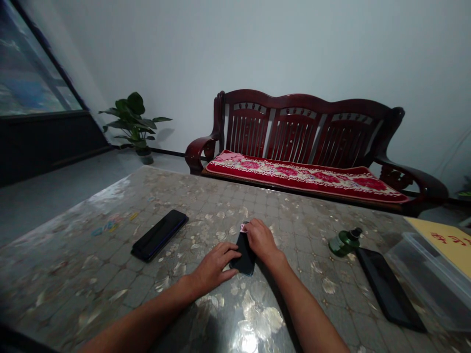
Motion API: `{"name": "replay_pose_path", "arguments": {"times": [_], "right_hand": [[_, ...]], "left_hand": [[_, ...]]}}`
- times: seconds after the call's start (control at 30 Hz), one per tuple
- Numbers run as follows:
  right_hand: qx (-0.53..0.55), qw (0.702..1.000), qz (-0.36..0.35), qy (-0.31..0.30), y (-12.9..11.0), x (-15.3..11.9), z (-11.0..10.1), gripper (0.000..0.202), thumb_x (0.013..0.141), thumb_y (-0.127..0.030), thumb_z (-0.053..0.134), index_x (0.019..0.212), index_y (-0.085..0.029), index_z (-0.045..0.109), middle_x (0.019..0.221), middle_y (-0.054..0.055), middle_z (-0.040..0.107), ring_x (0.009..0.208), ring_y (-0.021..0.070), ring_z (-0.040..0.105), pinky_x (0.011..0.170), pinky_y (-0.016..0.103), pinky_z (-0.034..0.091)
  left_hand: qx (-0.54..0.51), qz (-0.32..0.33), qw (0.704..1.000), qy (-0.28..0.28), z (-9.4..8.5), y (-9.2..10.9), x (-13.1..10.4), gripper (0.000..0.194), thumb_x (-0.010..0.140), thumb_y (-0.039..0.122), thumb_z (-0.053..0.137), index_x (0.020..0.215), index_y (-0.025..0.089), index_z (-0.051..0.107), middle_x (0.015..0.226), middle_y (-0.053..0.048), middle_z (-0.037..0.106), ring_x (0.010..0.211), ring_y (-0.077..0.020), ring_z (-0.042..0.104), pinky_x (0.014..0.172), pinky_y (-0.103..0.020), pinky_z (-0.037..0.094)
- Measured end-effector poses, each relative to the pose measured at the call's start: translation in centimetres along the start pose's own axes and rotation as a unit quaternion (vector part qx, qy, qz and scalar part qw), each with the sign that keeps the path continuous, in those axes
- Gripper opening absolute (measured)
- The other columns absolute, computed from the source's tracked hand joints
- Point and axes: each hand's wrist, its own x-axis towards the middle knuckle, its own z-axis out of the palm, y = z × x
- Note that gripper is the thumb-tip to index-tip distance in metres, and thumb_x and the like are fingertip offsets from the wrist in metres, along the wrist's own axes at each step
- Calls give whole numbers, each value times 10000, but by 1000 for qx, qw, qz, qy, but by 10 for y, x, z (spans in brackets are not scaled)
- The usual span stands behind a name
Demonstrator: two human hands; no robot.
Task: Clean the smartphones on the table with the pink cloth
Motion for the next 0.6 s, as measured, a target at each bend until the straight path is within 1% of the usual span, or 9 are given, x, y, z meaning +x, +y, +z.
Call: {"name": "replay_pose_path", "arguments": {"times": [0.13,0.2,0.3,0.37,0.5,0.53,0.6], "right_hand": [[-38,997,62,14,-2,9,-4,294,967,-123,463,1090,-199,718,1040,92,661,1051,221,576,893,285,434],[-39,998,52,7,-5,11,-4,287,968,-127,468,1084,-207,719,1046,88,663,1046,215,580,889,278,433],[-27,999,10,-13,-7,11,-4,276,972,-139,474,1065,-225,720,1031,70,667,1023,200,588,878,265,431],[-27,999,12,-11,-6,11,-5,273,973,-141,478,1067,-224,720,1034,70,668,1022,200,588,871,264,429],[-43,998,53,13,-2,12,-3,278,974,-128,468,1078,-195,717,1045,92,663,1034,213,582,866,271,421],[-42,998,48,12,-2,11,-2,276,974,-128,467,1076,-192,716,1041,91,660,1030,211,580,862,269,419],[-32,999,14,-3,-2,8,-1,265,972,-132,475,1069,-199,713,1029,77,655,1011,200,578,848,261,413]], "left_hand": [[2,0,1000,-2,-1,1,0,389,817,215,770,1178,221,626,1233,-96,618,1154,-271,580,985,-441,502],[0,-3,1000,-2,-2,1,0,398,804,206,779,1172,220,628,1230,-95,620,1148,-273,583,985,-441,502],[-6,-5,1000,-2,-3,2,1,406,796,195,782,1171,223,629,1223,-90,623,1141,-271,584,987,-437,502],[-7,-5,1000,-1,-2,2,1,405,798,191,780,1173,221,630,1225,-92,622,1145,-270,582,988,-434,500],[-7,-7,1000,1,-1,1,0,411,794,186,785,1174,205,631,1226,-102,620,1153,-269,576,986,-432,500],[-8,-7,1000,2,-1,1,0,410,793,184,784,1173,203,631,1225,-102,620,1149,-267,576,984,-431,501],[-8,-3,1000,2,-2,2,1,399,799,184,777,1170,204,630,1221,-99,620,1139,-264,578,981,-430,502]]}}
